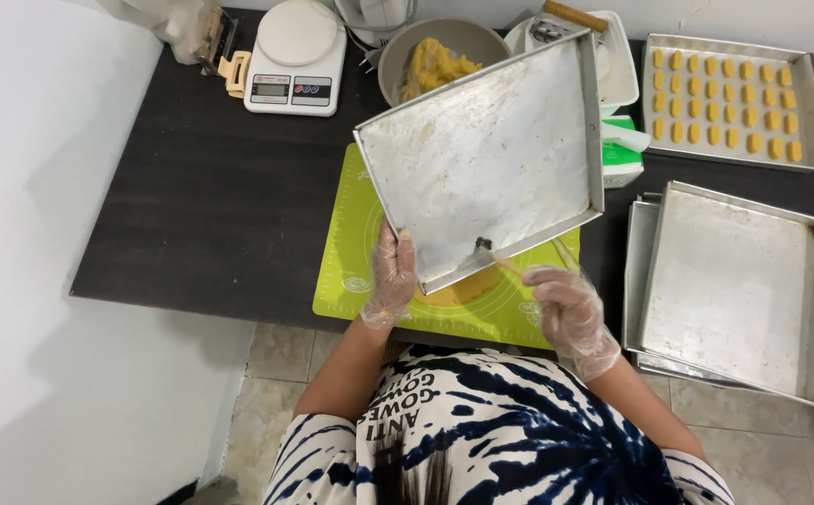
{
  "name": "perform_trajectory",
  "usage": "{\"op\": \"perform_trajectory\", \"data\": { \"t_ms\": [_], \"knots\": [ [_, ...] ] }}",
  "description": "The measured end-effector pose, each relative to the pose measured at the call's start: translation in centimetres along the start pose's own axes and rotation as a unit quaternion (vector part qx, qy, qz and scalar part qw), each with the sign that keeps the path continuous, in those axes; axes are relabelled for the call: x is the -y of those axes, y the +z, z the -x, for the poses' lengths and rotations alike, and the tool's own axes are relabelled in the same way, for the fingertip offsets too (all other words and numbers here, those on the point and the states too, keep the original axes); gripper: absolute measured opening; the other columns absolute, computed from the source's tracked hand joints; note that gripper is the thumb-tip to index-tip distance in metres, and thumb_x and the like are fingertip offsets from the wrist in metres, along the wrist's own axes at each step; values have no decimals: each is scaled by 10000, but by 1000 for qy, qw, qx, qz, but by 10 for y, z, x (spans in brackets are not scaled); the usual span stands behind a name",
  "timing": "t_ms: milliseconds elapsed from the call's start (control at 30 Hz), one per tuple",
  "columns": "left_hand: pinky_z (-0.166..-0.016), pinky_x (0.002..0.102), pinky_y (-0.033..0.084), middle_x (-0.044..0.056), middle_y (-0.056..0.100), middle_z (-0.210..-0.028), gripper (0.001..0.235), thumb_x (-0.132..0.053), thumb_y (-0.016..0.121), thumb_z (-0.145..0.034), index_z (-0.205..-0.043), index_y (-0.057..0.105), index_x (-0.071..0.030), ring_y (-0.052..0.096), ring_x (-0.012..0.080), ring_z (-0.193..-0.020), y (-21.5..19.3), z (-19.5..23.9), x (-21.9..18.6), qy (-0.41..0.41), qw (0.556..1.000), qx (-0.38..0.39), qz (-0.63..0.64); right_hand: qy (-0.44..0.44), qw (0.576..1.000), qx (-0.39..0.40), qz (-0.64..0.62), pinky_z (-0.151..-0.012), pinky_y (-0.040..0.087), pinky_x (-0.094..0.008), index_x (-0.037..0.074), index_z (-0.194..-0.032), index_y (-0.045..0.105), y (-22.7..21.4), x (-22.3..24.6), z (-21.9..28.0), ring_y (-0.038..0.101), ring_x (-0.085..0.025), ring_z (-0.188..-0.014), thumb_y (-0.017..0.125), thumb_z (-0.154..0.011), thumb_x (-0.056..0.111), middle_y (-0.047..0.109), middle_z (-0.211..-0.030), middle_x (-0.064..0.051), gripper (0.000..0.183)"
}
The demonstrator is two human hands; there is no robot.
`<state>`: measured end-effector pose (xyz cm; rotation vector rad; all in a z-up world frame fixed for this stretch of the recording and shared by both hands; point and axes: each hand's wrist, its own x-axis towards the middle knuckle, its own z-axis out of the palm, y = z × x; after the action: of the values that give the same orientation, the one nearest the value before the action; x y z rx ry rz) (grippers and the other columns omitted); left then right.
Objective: The person brushes a baking tray with a liquid using a pastry brush, then uses a multi-slot metal cutter to cut small dough pieces from a rolled sheet and places them onto the tray.
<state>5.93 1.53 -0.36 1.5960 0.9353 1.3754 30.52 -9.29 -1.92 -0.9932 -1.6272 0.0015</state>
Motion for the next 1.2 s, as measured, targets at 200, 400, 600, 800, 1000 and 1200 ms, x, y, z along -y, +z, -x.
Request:
{"op": "perform_trajectory", "data": {
  "t_ms": [200,400,600,800,1000,1200],
  "knots": [
    [-1020,513,492,240,593,-1285,490,-182,369,-1054,-1522,381,-36,582,310,-1214,5,-3,-15,6,1000,11,16,15,995,-32,94,-796,580,-363,87,-841,584,-25,-18,-12,738,-297,-903,550,-1019,-40,753,-931,-85,221],
    [-1013,486,499,231,597,-1278,491,-181,380,-1059,-1525,371,-28,592,278,-1190,5,-4,1,16,1000,5,16,-83,994,-45,58,-713,604,-392,103,-973,602,-7,-13,-18,735,-299,-835,535,-967,-111,754,-908,-122,225],
    [-1002,519,494,254,594,-1242,509,-210,385,-1059,-1525,359,-7,598,305,-1161,11,-5,-25,14,999,20,36,-11,1000,-27,3,-708,606,-356,113,-929,574,0,-8,-13,740,-272,-805,514,-988,-62,733,-861,-95,194],
    [-999,498,497,243,598,-1262,499,-196,390,-1058,-1525,379,-22,601,302,-1167,9,2,16,10,1000,15,10,-43,997,-58,-20,-748,610,-380,88,-974,570,-1,-6,-29,744,-296,-847,503,-992,-84,745,-924,-150,186],
    [-1044,504,463,271,540,-1387,522,-167,411,-1064,-1552,331,-2,545,357,-1274,17,14,54,4,1000,24,0,-13,997,21,-70,-678,626,-411,122,-917,613,26,10,-4,761,-299,-771,552,-940,-55,742,-824,-117,188],
    [-1089,490,440,228,521,-1429,522,-169,377,-1070,-1568,310,-26,519,290,-1301,13,9,30,-8,999,27,29,-44,998,-43,1,-758,601,-364,79,-977,557,-9,-1,-46,745,-277,-815,543,-984,-93,753,-913,-126,173]
  ]
}}
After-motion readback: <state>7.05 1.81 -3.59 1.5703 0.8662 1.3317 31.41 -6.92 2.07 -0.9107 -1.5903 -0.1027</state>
